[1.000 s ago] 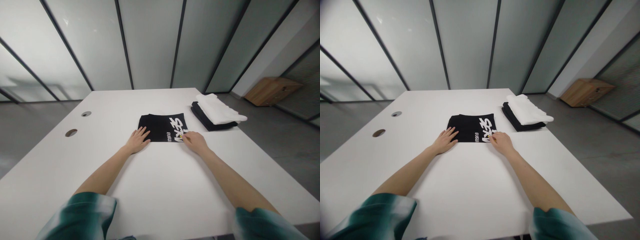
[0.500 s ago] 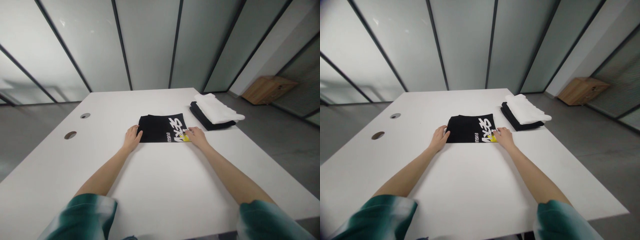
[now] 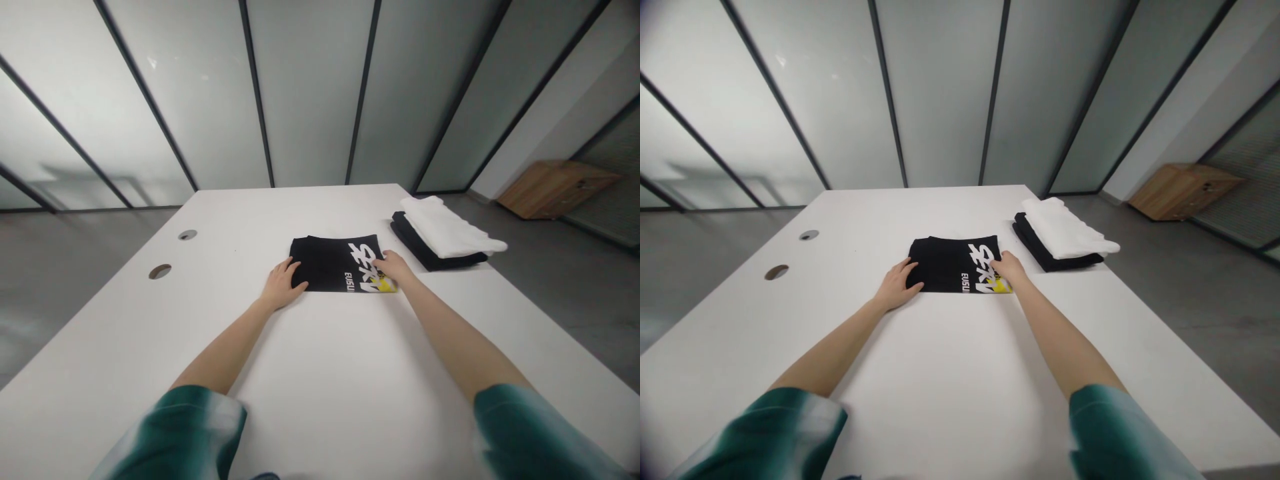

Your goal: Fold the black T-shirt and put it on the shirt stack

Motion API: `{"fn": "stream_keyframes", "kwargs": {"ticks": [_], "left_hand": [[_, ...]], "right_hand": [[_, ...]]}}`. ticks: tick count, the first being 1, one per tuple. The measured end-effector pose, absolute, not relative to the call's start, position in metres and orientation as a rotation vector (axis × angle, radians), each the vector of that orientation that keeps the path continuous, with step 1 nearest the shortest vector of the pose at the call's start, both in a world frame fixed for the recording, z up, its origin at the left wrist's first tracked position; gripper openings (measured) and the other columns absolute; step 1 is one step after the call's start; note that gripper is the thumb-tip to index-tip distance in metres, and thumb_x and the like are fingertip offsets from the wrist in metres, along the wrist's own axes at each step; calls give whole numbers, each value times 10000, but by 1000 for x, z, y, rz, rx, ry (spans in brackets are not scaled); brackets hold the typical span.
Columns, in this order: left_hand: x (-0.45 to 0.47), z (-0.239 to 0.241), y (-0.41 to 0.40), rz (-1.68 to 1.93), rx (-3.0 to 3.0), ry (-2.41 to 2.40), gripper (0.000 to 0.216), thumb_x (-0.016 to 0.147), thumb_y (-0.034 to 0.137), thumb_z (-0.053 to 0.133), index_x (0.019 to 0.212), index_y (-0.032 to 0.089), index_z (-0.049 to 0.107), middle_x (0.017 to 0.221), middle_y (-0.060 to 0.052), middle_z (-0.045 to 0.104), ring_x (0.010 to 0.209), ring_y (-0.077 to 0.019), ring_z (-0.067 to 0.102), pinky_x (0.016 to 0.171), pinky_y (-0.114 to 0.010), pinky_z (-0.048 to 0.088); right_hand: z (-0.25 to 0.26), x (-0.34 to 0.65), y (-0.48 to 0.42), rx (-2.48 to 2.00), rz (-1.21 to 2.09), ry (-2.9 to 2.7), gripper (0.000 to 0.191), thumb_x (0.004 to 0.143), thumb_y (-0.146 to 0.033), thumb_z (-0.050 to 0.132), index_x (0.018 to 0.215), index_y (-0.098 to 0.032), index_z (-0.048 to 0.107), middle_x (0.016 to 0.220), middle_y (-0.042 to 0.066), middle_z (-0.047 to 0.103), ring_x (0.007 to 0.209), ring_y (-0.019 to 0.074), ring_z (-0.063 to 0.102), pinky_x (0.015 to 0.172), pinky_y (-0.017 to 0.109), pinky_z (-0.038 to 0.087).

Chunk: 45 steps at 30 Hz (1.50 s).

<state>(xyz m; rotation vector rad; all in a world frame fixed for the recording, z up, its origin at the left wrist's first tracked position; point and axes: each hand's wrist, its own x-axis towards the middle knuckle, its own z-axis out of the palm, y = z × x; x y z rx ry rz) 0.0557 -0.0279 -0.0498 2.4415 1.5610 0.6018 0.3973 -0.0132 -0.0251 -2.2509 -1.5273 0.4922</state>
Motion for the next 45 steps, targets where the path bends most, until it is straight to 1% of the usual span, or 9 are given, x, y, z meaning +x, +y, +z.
{"fn": "stream_keyframes", "kwargs": {"ticks": [5,10,16,20,24,27,36,40,45], "left_hand": [[57,-45,-31,411,2496,1541,991,678,719,683,1475,203,400,1587,-166,311,1421,-386,342,1149,-517,304],[58,-45,-29,437,2461,1616,787,809,632,609,1451,213,430,1565,-150,359,1407,-336,379,1132,-478,334],[59,-36,-28,738,2388,1999,542,841,389,640,1335,201,518,1431,-156,504,1312,-337,452,1050,-473,399],[67,-29,-37,682,2546,1758,255,906,337,539,1106,206,628,1120,-105,655,1068,-263,589,942,-405,450],[82,-28,-51,447,2639,1622,315,917,469,521,1034,208,652,1013,-88,657,981,-260,610,891,-404,457],[87,-29,-55,385,2649,1631,418,926,543,477,1092,201,649,1075,-104,649,1037,-278,598,926,-423,445],[78,-38,-12,337,2543,1673,615,932,600,403,1358,171,513,1477,-168,477,1351,-358,423,1086,-519,343],[77,-25,-14,495,2492,1681,536,925,554,450,1274,160,553,1341,-170,558,1245,-333,499,1032,-484,408],[88,-19,-57,459,2725,1108,520,783,567,670,1166,219,613,1222,-99,589,1151,-282,541,1015,-426,438]], "right_hand": [[-20,400,-20,-2363,437,-1724,295,848,-316,579,1026,-110,691,1049,184,729,947,270,692,698,281,475],[-14,397,-32,-2285,594,-1612,140,821,-225,615,905,-129,672,914,135,744,853,243,702,656,262,485],[-9,384,-78,-2010,1283,-1355,91,882,-278,587,889,-187,584,694,37,708,578,164,665,551,252,507],[-2,388,-87,-2107,751,-1700,223,892,-401,574,812,-195,610,750,67,709,644,190,663,632,297,505],[-5,396,-64,-1990,125,-1860,277,890,-350,549,1077,-172,650,1147,134,691,1070,261,632,912,355,472],[-10,394,-49,-2066,149,-1939,378,917,-374,503,1192,-145,626,1253,170,648,1160,298,592,937,376,454],[-6,361,-88,-2175,289,-2067,412,894,-405,554,1243,-187,554,1041,126,730,934,274,678,709,300,446],[-5,357,-100,-2038,269,-2222,388,917,-483,517,1201,-228,587,982,95,738,881,268,682,702,306,440],[-19,373,-92,-1881,164,-2168,304,920,-406,517,1115,-207,639,1049,99,711,963,263,654,801,336,472]]}}
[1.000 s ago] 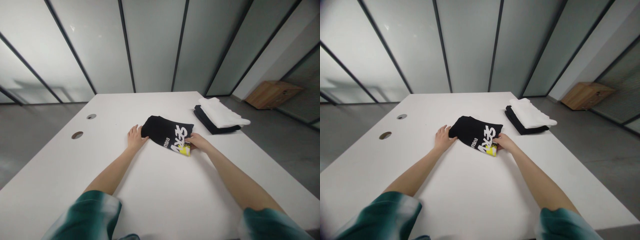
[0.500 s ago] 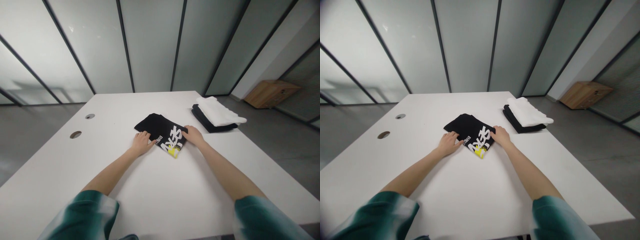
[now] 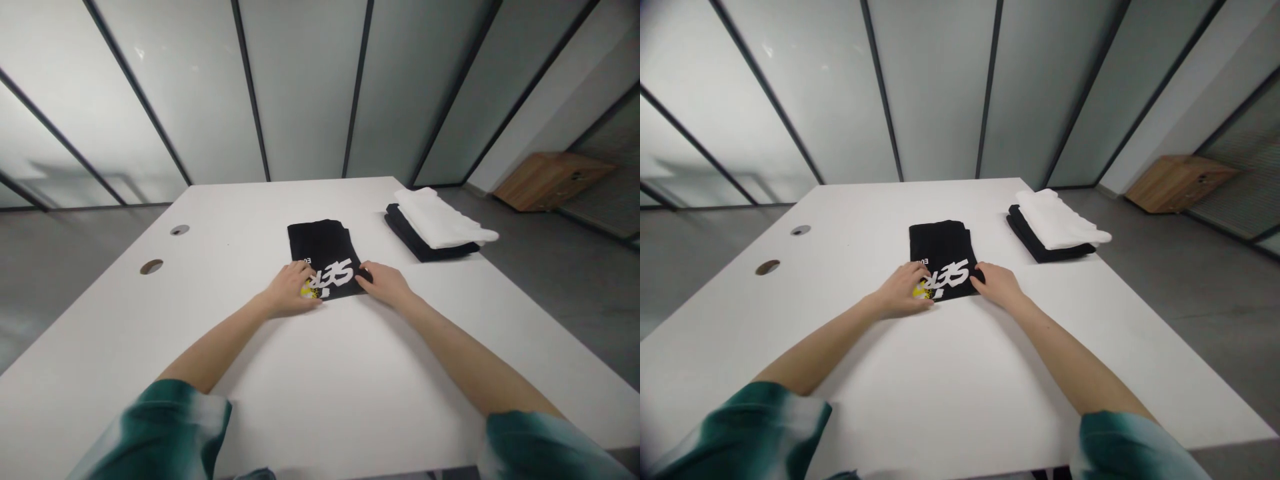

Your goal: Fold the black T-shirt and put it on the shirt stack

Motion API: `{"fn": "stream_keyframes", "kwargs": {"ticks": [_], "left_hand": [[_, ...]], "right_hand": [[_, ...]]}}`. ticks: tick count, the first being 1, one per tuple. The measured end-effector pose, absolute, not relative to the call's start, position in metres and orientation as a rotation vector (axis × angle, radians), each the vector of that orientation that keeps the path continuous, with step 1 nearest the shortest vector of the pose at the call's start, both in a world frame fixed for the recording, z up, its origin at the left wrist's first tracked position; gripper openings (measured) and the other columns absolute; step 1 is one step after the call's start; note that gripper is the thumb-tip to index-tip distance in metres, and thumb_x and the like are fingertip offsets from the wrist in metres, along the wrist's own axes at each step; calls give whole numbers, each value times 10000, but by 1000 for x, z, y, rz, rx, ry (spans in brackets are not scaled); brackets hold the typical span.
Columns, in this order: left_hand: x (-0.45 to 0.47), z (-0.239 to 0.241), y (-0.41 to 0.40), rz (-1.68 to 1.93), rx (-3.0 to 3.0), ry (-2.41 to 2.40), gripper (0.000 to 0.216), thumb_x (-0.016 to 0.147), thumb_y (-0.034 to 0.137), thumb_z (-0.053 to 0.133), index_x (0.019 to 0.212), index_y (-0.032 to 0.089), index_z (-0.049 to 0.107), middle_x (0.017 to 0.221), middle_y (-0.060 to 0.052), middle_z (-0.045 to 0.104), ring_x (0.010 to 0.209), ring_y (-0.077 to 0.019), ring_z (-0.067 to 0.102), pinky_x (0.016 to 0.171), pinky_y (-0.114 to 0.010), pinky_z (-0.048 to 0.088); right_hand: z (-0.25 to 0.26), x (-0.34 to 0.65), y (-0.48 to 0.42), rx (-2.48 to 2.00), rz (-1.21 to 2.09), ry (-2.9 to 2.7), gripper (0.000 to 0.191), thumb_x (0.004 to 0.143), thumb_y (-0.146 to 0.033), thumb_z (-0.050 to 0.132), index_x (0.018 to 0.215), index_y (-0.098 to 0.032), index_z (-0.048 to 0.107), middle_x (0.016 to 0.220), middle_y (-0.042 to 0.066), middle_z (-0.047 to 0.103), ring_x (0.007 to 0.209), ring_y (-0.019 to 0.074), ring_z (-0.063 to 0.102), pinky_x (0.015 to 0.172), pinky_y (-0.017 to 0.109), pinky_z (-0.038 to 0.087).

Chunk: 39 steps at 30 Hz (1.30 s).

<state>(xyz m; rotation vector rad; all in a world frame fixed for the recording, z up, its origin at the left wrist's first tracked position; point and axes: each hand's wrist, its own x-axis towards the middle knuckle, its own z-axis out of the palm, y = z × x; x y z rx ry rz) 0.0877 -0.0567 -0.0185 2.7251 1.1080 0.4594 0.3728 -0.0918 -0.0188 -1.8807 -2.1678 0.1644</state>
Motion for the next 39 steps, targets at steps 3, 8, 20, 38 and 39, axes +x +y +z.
{"fn": "stream_keyframes", "kwargs": {"ticks": [3,8,20,38,39], "left_hand": [[93,-25,-70,400,2768,1054,424,821,496,662,1149,227,647,1258,-102,594,1187,-283,536,1028,-437,430],[95,-31,-68,430,2764,1069,243,889,405,594,1019,235,710,1147,-73,684,1096,-252,610,981,-418,469],[90,-31,-66,507,2557,1252,293,947,383,471,963,247,731,972,-36,747,926,-209,678,856,-340,514],[74,-36,-49,439,2749,1249,495,831,169,540,1311,265,613,1396,-76,579,1271,-260,541,1087,-421,432],[74,-38,-47,434,2742,1258,498,847,173,525,1330,263,601,1428,-72,555,1293,-254,526,1098,-421,426]], "right_hand": [[-33,384,-88,-1645,81,-2090,294,896,-368,548,1108,-193,651,1128,123,668,1083,270,603,936,382,466],[-44,387,-93,-1292,88,-2233,484,773,-447,711,1199,-226,657,1355,131,580,1269,320,503,1071,509,390],[-53,388,-82,-1251,97,-2308,483,728,-107,595,1176,-245,712,1313,94,649,1268,297,549,1056,534,423],[-39,390,-86,-1467,201,-2102,400,773,-269,639,1163,-201,699,1237,95,693,1175,270,617,1059,428,437],[-40,393,-85,-1408,185,-2175,457,741,-259,667,1193,-197,686,1279,107,669,1210,282,595,1075,454,421]]}}
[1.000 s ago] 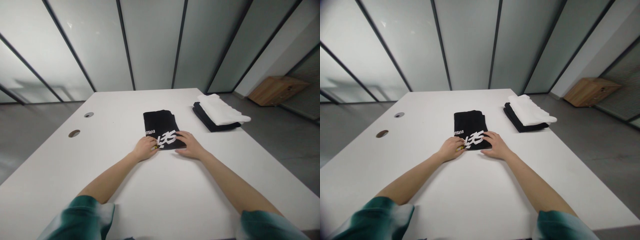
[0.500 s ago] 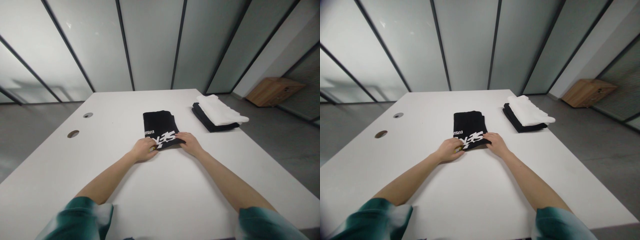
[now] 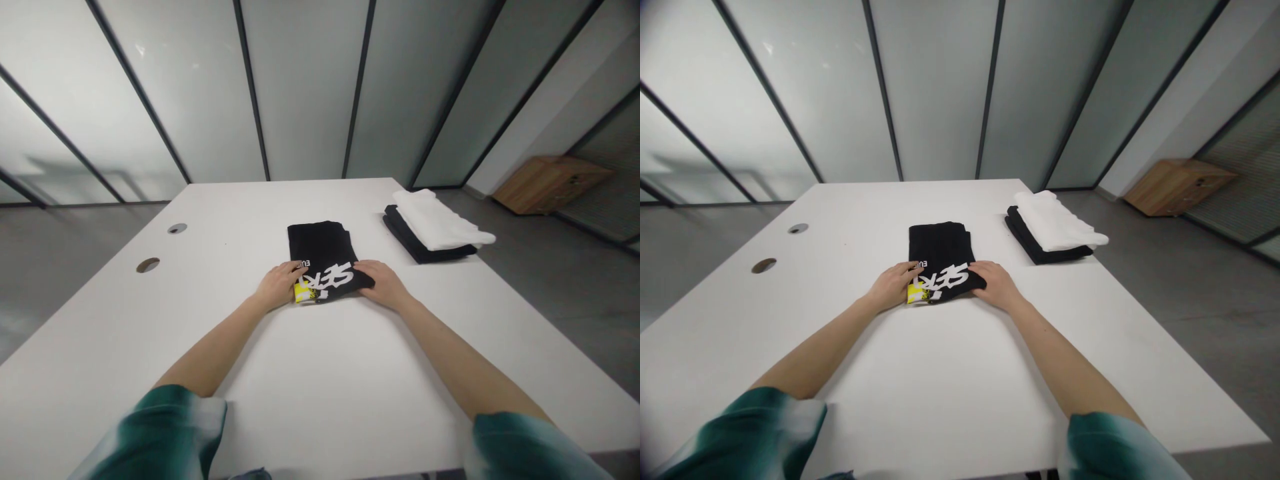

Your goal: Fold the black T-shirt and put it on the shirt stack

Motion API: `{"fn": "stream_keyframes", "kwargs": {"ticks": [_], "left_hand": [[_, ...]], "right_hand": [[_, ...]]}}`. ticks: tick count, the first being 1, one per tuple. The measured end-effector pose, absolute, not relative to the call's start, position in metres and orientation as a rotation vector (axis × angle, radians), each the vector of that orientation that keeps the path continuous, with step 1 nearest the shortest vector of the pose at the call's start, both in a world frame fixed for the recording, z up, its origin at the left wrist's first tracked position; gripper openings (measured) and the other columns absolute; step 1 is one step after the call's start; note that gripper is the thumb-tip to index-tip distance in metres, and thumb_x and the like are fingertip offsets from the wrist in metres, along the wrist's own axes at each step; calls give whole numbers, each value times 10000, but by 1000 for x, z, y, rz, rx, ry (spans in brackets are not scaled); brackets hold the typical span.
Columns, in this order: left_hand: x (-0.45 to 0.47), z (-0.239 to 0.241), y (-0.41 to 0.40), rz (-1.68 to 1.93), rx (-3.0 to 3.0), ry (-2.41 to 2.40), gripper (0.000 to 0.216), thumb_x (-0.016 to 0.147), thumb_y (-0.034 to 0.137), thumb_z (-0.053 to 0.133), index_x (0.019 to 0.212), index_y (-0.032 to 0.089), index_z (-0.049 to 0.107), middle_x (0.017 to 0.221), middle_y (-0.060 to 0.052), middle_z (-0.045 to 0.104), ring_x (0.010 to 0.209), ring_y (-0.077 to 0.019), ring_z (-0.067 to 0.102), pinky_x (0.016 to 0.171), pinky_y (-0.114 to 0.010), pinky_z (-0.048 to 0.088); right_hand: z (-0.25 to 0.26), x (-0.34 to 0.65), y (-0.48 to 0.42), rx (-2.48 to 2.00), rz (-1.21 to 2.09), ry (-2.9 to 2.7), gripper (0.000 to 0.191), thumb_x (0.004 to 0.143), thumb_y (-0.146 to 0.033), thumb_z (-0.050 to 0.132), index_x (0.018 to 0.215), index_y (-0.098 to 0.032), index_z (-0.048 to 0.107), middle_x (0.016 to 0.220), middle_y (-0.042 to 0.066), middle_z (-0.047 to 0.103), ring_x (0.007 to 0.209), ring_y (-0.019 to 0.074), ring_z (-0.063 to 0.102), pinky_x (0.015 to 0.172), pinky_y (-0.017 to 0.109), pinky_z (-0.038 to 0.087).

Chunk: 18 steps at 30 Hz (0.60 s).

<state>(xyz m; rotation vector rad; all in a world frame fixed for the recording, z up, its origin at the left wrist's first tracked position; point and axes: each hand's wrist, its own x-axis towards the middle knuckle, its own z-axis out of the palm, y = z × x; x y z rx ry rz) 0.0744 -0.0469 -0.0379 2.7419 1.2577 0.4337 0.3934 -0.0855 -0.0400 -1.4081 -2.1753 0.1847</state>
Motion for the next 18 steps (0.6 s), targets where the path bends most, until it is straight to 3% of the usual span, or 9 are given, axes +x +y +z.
{"fn": "stream_keyframes", "kwargs": {"ticks": [3,6,12,15,18], "left_hand": [[74,-41,-42,379,2709,1227,468,871,193,496,1319,254,616,1451,-53,542,1311,-236,519,1109,-411,425],[72,-42,-38,409,2635,1169,455,869,167,454,1273,234,651,1408,-49,585,1308,-214,526,1114,-399,421],[62,-31,-36,682,2394,1014,300,861,287,515,1035,226,753,1258,-61,688,1296,-269,529,1106,-449,400],[63,-24,-39,711,2132,991,318,851,361,522,988,193,755,1113,-59,739,1143,-295,618,1016,-433,464],[68,-21,-35,751,1821,1050,386,843,428,494,973,161,740,1015,-52,753,1026,-282,651,938,-399,496]], "right_hand": [[-43,402,-83,-1337,162,-2277,555,685,-215,688,1239,-210,668,1371,126,605,1270,305,549,1085,509,401],[-43,404,-83,-1327,223,-2253,459,667,-159,642,1113,-227,727,1346,112,624,1251,302,565,1072,510,416],[-21,387,-97,-1374,521,-1976,279,670,-199,579,897,-219,741,1004,61,751,990,258,671,930,386,496],[-7,380,-97,-1393,655,-1862,162,683,-240,552,759,-202,690,759,26,708,760,210,640,741,317,500],[1,377,-79,-1289,733,-1727,122,700,-281,546,720,-198,633,674,-6,639,697,184,593,681,297,474]]}}
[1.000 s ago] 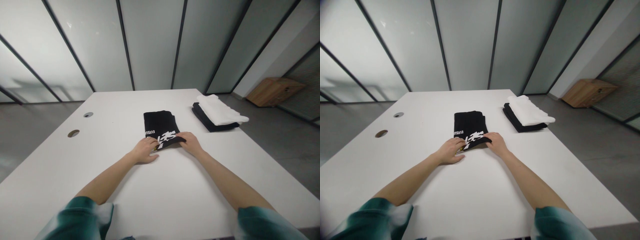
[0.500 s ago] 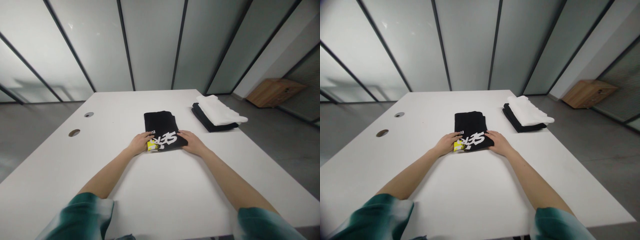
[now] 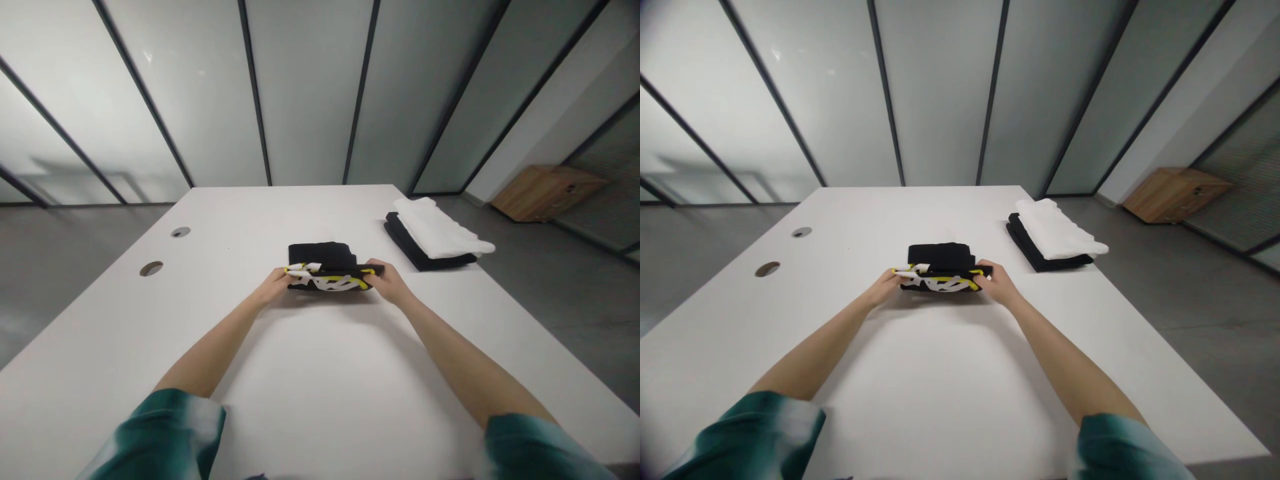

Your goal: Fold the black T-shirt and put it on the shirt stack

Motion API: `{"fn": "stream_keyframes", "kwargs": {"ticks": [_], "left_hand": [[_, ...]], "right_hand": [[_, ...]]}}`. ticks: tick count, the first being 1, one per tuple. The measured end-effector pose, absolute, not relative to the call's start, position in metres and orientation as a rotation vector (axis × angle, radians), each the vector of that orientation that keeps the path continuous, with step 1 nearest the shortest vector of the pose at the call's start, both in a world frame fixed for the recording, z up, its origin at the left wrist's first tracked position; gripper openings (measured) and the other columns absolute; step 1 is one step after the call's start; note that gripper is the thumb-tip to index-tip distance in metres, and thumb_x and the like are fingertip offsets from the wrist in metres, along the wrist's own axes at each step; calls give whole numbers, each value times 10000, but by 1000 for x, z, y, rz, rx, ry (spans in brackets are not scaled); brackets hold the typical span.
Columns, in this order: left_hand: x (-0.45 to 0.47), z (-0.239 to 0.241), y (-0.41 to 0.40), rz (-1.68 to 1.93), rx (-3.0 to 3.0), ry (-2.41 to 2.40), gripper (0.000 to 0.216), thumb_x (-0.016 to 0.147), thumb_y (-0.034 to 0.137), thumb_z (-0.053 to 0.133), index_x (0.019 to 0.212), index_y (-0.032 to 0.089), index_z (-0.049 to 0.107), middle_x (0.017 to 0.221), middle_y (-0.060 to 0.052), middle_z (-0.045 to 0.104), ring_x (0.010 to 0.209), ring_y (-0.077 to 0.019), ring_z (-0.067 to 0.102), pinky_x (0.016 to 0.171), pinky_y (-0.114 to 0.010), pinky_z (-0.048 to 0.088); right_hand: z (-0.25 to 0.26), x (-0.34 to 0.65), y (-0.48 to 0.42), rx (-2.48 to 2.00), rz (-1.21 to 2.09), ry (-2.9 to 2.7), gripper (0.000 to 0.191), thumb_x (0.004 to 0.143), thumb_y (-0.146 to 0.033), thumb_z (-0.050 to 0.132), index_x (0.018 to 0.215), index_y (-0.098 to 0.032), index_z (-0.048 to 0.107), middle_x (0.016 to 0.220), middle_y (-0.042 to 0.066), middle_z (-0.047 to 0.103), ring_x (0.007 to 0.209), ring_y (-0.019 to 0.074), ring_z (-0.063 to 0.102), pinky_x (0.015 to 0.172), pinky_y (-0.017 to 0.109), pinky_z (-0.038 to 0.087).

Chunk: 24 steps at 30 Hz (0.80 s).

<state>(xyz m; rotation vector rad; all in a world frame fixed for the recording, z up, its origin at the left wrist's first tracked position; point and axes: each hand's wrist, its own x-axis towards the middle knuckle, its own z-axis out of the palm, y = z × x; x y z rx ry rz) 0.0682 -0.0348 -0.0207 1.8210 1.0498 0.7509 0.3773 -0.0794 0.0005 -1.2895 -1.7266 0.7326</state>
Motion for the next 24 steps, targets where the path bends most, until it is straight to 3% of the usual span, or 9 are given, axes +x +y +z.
{"fn": "stream_keyframes", "kwargs": {"ticks": [6,11,16,21,24], "left_hand": [[85,-17,1,918,1656,1375,353,870,393,482,1022,160,700,1069,-91,742,1023,-273,654,897,-378,492],[100,-12,21,580,1797,1874,299,938,356,434,901,164,661,1032,-147,728,999,-275,665,837,-355,485],[105,-19,17,417,1895,2048,306,951,404,434,1117,205,597,1101,-135,702,1036,-283,655,826,-362,495],[111,-15,0,703,2271,2038,500,922,389,504,1376,183,463,1397,-157,535,1281,-294,495,1038,-405,418],[120,-14,-7,541,2529,1850,529,945,427,460,1423,201,462,1512,-138,437,1400,-313,370,1139,-459,309]], "right_hand": [[6,363,1,-1357,814,-1473,202,780,-302,586,944,-190,625,939,37,708,874,200,639,818,332,502],[-4,346,44,-1749,606,-1611,172,859,-249,553,994,-164,619,981,84,706,891,212,645,821,325,493],[-16,337,40,-2062,360,-1767,297,906,-316,563,1148,-151,614,1127,157,673,1037,276,627,879,358,472],[-10,325,19,-1900,-22,-1860,454,942,-290,471,1358,-120,528,1363,205,552,1234,328,506,1029,455,395],[-14,316,1,-1680,-15,-2213,477,979,-363,416,1406,-174,517,1495,158,457,1365,320,394,1119,474,304]]}}
